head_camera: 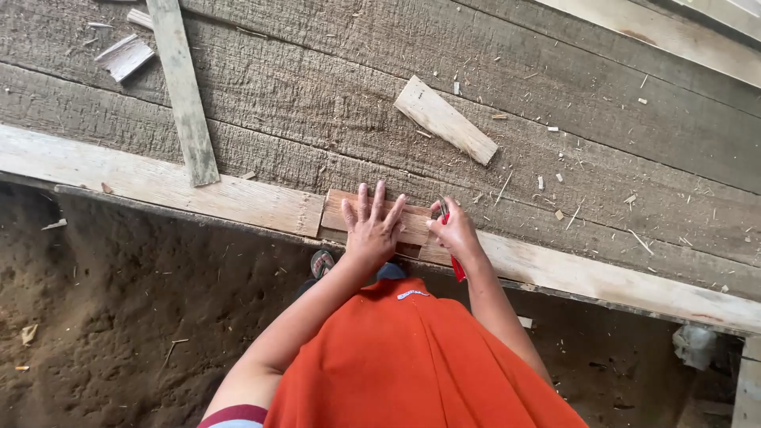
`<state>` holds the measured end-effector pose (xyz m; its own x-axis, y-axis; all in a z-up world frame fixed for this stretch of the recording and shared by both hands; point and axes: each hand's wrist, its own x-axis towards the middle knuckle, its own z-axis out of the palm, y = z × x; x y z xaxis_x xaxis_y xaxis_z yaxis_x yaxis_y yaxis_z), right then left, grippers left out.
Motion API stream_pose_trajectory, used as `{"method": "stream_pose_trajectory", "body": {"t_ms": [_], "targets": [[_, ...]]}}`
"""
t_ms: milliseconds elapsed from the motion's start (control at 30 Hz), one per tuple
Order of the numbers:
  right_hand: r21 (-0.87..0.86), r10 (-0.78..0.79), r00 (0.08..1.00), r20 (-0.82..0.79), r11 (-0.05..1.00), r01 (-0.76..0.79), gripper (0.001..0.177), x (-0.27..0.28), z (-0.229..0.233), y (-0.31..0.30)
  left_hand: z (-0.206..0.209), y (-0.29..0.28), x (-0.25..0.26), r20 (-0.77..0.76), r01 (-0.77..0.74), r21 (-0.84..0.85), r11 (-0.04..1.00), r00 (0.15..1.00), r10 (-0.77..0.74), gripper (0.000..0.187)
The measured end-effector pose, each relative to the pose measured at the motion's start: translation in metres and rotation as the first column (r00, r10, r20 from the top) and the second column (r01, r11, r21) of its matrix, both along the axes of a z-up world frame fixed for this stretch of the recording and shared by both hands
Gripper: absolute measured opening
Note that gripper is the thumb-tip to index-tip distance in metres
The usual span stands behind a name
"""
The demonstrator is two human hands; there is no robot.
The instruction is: The person uses a red utility knife to score and cut several wooden planks on a wooden workbench. They repeatedly position the planks, score along their length, and break off sections, handling multiple pieces throughout the clip.
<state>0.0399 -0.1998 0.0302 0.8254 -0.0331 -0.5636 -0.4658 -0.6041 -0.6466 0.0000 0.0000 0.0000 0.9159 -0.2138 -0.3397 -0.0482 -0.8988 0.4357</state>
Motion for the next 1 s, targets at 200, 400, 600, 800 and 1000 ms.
{"method": "stream_pose_trajectory", "body": {"t_ms": [200,400,600,800,1000], "targets": [[-0.018,-0.007,1.0,0.001,1.0,0.007,0.032,0.0,0.0,0.001,-0.002,0.002,-0.001,0.024,0.002,-0.01,1.0,1.0,-0.002,0.059],[-0.012,-0.029,0.999,0.02,0.999,0.029,0.035,0.0,-0.008,-0.001,0.004,0.003,-0.002,-0.003,0.013,-0.01,1.0,1.0,-0.013,0.06],[-0.021,-0.11,0.993,0.03,0.994,0.11,0.038,-0.005,-0.003,0.002,-0.003,0.004,0.004,-0.043,0.046,-0.019,0.999,0.998,-0.047,0.063],[-0.049,-0.302,0.953,0.025,0.952,0.302,0.024,-0.005,-0.03,-0.019,0.014,0.001,0.006,-0.06,0.097,-0.007,0.995,0.993,-0.097,0.06],[-0.136,-0.177,0.982,-0.06,0.976,0.168,0.019,-0.002,0.026,0.005,0.001,-0.02,0.016,-0.034,0.097,0.127,0.987,0.995,-0.094,0.062]]}}
